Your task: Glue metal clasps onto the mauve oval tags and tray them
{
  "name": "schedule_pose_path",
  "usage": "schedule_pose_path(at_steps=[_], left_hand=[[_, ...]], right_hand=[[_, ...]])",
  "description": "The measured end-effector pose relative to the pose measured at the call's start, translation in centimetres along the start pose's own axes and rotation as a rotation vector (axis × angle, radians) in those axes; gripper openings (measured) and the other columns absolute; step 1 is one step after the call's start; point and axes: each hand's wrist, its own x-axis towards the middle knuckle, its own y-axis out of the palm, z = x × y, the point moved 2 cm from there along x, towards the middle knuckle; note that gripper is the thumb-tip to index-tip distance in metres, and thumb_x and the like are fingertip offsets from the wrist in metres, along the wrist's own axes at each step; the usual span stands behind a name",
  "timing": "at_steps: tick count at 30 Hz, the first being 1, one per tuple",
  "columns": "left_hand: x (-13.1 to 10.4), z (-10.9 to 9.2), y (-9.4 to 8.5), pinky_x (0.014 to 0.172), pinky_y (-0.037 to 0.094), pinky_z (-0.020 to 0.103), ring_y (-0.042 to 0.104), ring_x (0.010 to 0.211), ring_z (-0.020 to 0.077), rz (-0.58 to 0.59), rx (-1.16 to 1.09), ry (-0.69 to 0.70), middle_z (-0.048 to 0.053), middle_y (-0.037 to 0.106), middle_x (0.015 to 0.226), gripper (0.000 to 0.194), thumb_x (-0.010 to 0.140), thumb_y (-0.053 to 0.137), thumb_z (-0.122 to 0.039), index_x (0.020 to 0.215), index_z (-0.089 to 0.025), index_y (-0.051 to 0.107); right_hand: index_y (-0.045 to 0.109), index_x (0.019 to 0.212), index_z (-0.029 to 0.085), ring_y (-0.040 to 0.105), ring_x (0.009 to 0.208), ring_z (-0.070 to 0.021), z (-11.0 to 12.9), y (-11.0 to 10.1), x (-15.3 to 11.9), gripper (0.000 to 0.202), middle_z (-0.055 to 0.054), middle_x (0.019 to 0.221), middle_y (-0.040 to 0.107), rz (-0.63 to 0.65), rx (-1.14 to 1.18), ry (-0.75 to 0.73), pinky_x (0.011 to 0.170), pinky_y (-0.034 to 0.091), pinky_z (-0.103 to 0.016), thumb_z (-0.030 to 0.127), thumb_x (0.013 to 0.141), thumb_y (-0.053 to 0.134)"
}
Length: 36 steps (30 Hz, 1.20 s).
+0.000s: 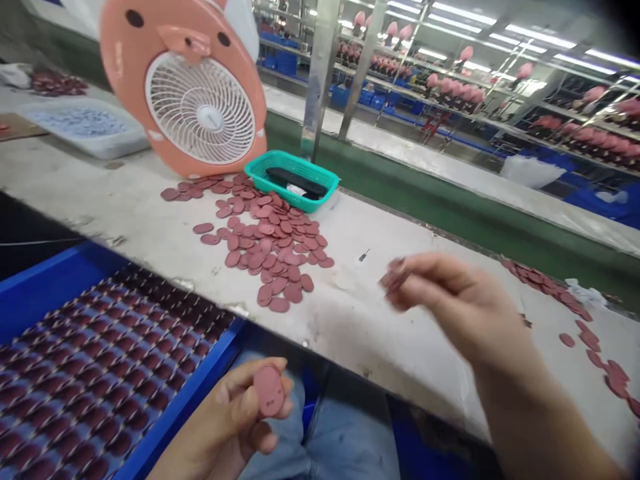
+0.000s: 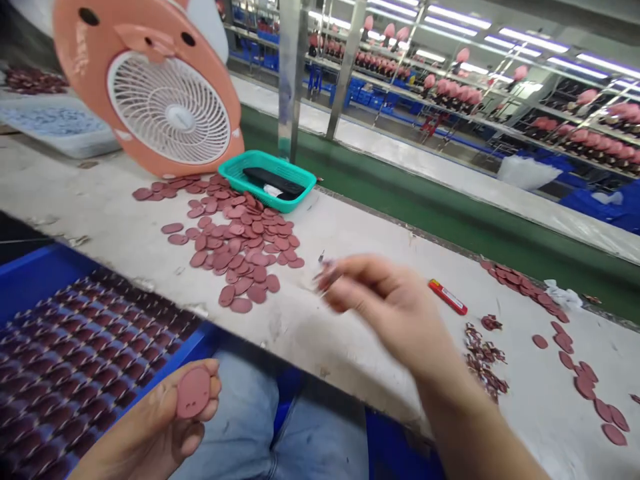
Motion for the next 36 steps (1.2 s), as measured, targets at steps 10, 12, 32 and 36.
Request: schedule_pose_path(at_steps=[10, 12, 32, 36], left_hand=[[-2.4, 0.2, -1.1, 0.051, 0.053, 0.015, 0.060, 0.063, 0.0107, 0.178, 0.020, -0.030, 0.001, 0.067, 0.067, 0.041, 0.051, 0.097, -0.045, 0.076, -0.016, 0.082], [-2.5, 0.2, -1.2, 0.052, 0.054, 0.015, 0.060, 0.062, 0.0107, 0.180, 0.012, -0.035, 0.001, 0.067, 0.066, 0.040, 0.051, 0.097, -0.043, 0.076, -0.016, 0.082], [-3.3, 0.5, -1.7, 0.050, 0.053, 0.014, 0.062, 0.057, 0.0085, 0.188, -0.034, -0.070, 0.001, 0.069, 0.064, 0.040, 0.052, 0.097, -0.041, 0.078, -0.015, 0.081], [-3.4, 0.6, -1.7, 0.050, 0.053, 0.014, 0.063, 0.057, 0.0086, 0.183, -0.042, -0.061, 0.001, 0.071, 0.065, 0.038, 0.052, 0.097, -0.039, 0.077, -0.016, 0.081]], right_hand=[[0.078, 0.099, 0.029, 0.065, 0.073, -0.0115, 0.9, 11.6, -6.4, 0.018, 0.001, 0.080, 0.073, 0.274, 0.009, -0.037, 0.065, 0.050, -0.023, 0.018, 0.085, 0.076], [0.078, 0.100, 0.028, 0.064, 0.072, -0.0115, 1.1, 11.6, -6.6, 0.019, 0.001, 0.079, 0.072, 0.285, -0.001, -0.041, 0.065, 0.050, -0.022, 0.018, 0.085, 0.076], [0.075, 0.102, 0.021, 0.067, 0.076, -0.0108, 1.9, 11.9, -6.6, 0.015, -0.001, 0.085, 0.075, 0.381, -0.042, -0.199, 0.072, 0.054, -0.022, 0.017, 0.089, 0.072], [0.075, 0.103, 0.020, 0.067, 0.078, -0.0105, 2.1, 11.9, -6.6, 0.015, -0.001, 0.086, 0.075, 0.394, -0.070, -0.228, 0.074, 0.054, -0.021, 0.016, 0.089, 0.072]])
